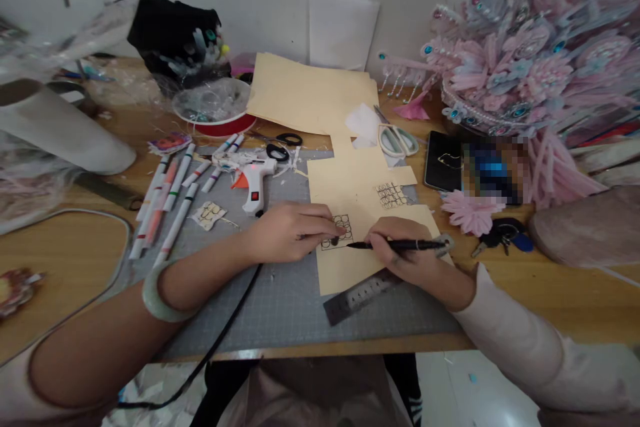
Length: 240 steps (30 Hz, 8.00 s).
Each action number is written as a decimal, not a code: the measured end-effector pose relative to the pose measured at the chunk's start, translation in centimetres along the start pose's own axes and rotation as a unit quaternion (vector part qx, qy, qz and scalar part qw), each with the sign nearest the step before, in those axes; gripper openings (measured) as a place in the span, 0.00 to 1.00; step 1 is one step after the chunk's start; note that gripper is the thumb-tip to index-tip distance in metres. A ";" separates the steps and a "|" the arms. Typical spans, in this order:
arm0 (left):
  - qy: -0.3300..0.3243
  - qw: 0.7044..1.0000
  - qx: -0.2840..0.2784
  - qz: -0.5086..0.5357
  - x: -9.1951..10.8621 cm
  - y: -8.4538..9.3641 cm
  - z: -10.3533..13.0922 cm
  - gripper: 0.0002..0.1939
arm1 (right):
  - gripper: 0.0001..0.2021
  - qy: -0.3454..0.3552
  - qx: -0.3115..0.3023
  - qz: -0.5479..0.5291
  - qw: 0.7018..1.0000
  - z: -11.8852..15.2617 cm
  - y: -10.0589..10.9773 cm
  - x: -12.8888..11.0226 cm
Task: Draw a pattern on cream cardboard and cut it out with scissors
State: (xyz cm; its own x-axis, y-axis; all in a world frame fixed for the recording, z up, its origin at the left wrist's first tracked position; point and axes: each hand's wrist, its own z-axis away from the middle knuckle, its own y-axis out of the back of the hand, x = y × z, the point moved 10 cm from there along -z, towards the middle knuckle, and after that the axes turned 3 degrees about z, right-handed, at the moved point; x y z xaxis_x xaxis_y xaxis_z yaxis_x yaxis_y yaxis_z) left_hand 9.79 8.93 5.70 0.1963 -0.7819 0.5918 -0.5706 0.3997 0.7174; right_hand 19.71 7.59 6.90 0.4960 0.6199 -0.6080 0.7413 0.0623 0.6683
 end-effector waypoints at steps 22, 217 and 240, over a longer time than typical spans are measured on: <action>0.026 0.999 -0.030 0.001 -0.2 -0.3 -0.3 0.16 | 0.04 0.246 -0.053 0.129 0.959 1.7 -3.6 -4.3; -0.079 0.994 0.017 -0.072 1.4 -0.6 -1.0 0.09 | 0.11 0.249 -0.052 0.182 0.950 2.2 -2.5 -4.5; -0.063 0.997 0.022 -0.041 1.1 -0.6 -1.0 0.08 | 0.10 -0.032 0.004 -0.018 0.999 0.5 -0.8 1.6</action>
State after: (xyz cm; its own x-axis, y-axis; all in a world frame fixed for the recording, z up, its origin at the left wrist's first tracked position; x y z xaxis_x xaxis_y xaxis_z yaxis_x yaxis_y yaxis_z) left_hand 11.08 8.33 6.26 0.1445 -0.8657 0.4793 -0.5924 0.3123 0.7426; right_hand 20.13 8.15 5.11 0.4966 0.5667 -0.6574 0.7621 0.0778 0.6428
